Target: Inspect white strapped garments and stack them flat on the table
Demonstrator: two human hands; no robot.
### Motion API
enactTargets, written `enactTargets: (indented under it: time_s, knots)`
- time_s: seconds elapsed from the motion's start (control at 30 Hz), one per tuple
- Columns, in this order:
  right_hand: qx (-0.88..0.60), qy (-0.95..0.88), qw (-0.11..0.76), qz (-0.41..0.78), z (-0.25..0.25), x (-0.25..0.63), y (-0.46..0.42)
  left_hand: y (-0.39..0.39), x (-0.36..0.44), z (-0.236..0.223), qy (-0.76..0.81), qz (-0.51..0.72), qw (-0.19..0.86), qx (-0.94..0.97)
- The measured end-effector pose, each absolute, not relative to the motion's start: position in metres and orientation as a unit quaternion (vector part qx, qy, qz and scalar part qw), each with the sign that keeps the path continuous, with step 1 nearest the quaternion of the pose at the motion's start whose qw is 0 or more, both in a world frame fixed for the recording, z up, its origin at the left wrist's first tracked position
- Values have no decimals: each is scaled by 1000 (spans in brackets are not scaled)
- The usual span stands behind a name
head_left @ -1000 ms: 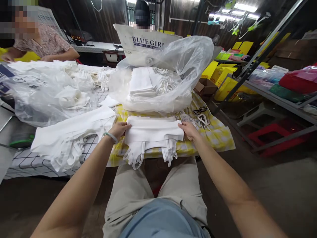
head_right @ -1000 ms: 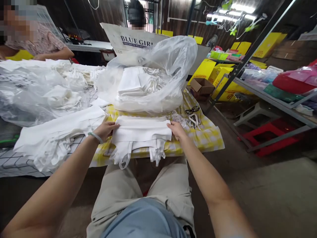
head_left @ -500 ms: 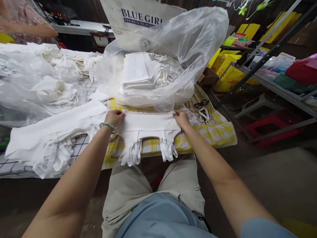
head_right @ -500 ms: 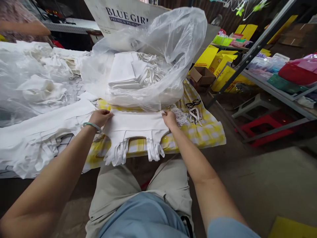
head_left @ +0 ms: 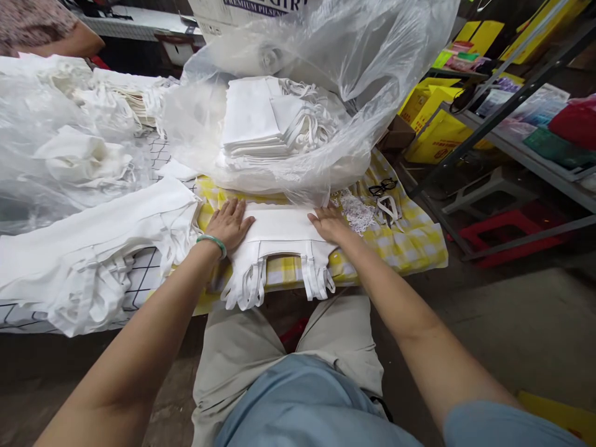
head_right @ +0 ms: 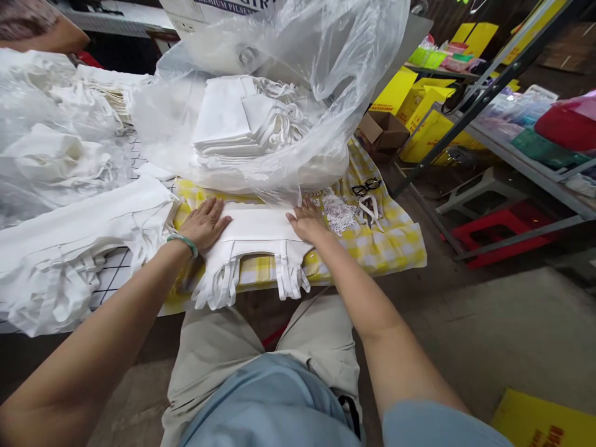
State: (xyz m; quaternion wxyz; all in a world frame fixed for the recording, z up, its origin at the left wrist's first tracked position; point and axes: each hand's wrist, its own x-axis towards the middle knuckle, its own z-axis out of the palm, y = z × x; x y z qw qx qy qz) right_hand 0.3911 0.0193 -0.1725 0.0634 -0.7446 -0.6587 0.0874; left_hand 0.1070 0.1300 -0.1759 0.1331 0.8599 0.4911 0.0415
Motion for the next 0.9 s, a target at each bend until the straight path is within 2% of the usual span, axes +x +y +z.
enactTargets:
  time_s: [0.17,0.3,0.4,0.47,0.53,0.63,0.73,0.9]
  knots:
    - [-746,-661,67,43,-155,381,11,112,104,-162,491,84,141,855]
    - [-709,-698,95,-25,-130,335,9,87,59,-133,457,268,133,838]
    - [-598,-786,153,26,-115,274,31,94,-17,-117,547,376,74,744]
    - [-534,-816,200,93,-108,227,61,110,-81,-114,657,375,14,654]
    - [-518,-815,224,132,-106,182,102,128,-140,-115,751,323,-14,576]
    - [-563,-788,217,124,-108,130,170,147,-195,-121,823,217,26,525]
    - [-627,-750,188,98,-115,101,220,157,-210,-130,828,176,63,528]
    - [-620,-770,145,39,-132,89,240,161,-205,-141,805,232,-24,546]
